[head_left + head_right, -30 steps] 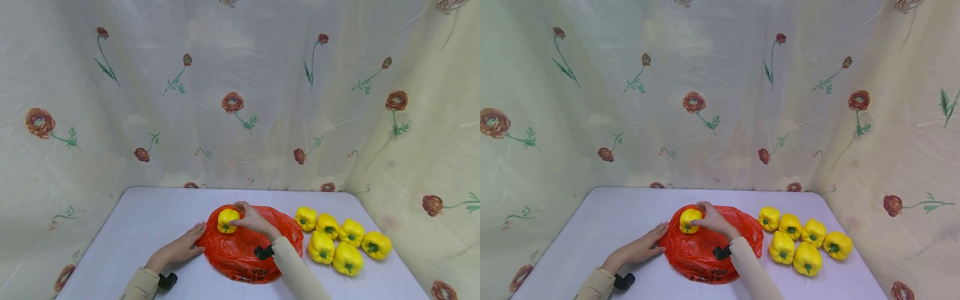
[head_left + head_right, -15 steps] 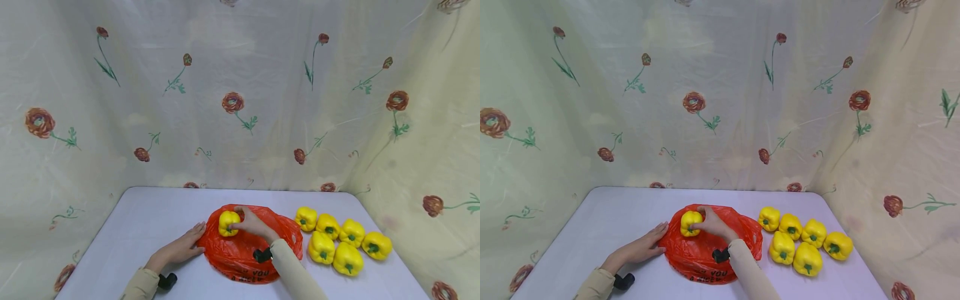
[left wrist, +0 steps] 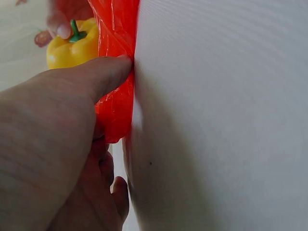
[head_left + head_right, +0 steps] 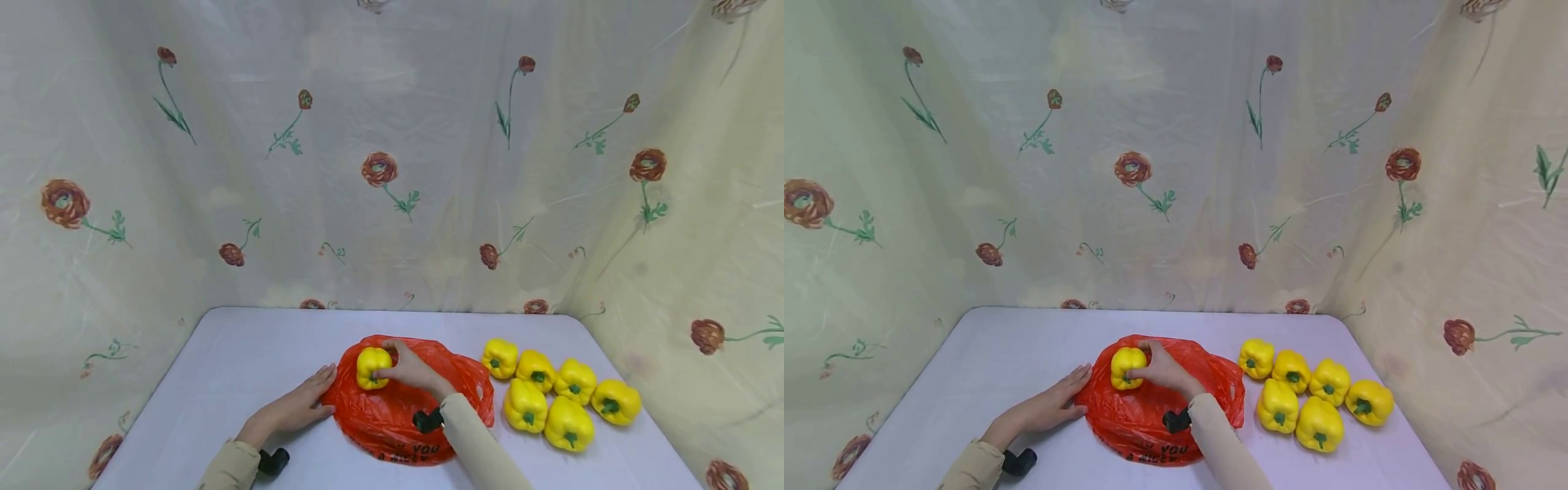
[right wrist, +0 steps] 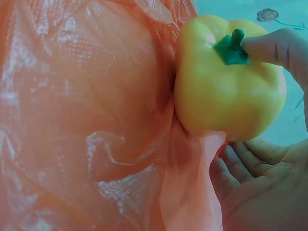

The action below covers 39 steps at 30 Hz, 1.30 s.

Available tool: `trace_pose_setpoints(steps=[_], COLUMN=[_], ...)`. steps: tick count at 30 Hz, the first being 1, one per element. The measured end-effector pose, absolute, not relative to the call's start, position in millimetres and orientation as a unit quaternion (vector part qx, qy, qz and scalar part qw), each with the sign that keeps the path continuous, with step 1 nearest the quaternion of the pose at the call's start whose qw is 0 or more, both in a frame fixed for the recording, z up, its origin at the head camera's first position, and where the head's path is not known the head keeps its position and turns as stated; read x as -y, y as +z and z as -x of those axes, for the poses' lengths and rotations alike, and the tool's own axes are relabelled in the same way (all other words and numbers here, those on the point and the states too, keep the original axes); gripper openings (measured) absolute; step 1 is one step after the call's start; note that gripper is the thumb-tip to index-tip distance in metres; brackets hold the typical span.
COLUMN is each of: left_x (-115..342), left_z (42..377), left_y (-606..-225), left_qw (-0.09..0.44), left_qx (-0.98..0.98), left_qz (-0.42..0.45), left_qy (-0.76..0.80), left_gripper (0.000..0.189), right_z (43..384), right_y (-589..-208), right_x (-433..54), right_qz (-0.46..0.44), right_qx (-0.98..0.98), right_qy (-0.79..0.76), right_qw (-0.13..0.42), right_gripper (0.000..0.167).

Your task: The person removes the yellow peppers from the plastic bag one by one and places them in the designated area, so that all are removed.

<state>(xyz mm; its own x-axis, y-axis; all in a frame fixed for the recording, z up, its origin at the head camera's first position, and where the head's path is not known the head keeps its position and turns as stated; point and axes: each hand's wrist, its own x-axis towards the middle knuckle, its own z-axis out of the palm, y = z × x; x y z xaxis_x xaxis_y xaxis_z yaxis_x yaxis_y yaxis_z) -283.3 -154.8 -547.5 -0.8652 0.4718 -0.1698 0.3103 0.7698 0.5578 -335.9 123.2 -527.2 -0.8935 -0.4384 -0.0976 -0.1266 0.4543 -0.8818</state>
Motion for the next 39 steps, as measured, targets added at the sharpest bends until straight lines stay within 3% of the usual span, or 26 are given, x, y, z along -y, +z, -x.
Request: trace_pose_setpoints(steps=[39], left_x=[156], left_z=[285], left_y=[-550], left_qw=[0.154], left_qx=[-0.928], left_qz=[-0.212], left_qy=[0.265], left_gripper=[0.080], right_z=[330], right_y=[-531], right_x=[-123], right_qz=[0.161], right_qx=[-0.821], right_qy=[-0.522], right_qw=[0.165], right_gripper=[0.079])
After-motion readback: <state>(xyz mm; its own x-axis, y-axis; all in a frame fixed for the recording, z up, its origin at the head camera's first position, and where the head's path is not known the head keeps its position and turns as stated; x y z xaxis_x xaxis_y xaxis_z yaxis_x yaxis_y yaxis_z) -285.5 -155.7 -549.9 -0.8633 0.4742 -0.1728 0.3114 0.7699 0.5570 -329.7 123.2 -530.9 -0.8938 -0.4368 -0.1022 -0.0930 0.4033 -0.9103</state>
